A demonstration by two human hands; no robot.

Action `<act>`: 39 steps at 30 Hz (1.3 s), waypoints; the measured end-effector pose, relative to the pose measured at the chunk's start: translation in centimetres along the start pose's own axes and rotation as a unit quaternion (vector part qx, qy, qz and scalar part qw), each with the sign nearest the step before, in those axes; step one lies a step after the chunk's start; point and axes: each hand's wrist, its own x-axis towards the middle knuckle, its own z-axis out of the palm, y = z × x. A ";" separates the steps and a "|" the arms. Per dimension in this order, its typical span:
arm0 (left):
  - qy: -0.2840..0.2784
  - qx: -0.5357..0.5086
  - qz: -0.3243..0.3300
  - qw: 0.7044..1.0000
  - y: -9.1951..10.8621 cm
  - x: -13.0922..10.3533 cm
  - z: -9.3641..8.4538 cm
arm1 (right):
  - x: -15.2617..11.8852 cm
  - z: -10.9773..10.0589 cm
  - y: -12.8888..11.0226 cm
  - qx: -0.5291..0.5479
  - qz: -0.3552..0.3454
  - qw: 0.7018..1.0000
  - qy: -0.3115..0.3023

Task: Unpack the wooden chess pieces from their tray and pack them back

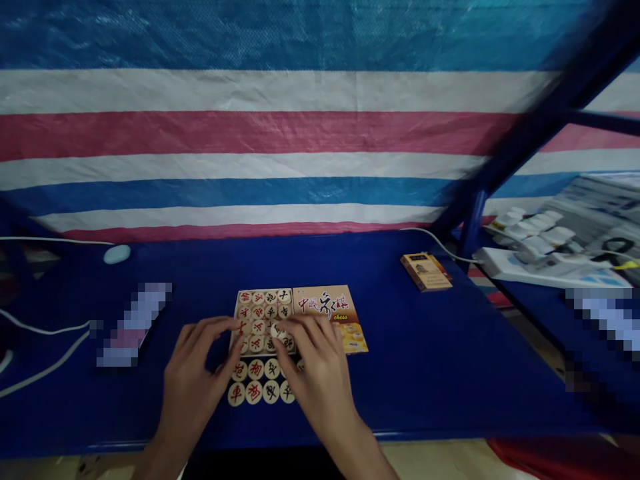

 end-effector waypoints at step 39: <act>-0.043 -0.071 -0.060 0.995 -2.8 -8.1 -3.6 | -9.5 -2.8 2.7 -0.015 -0.033 0.999 -0.011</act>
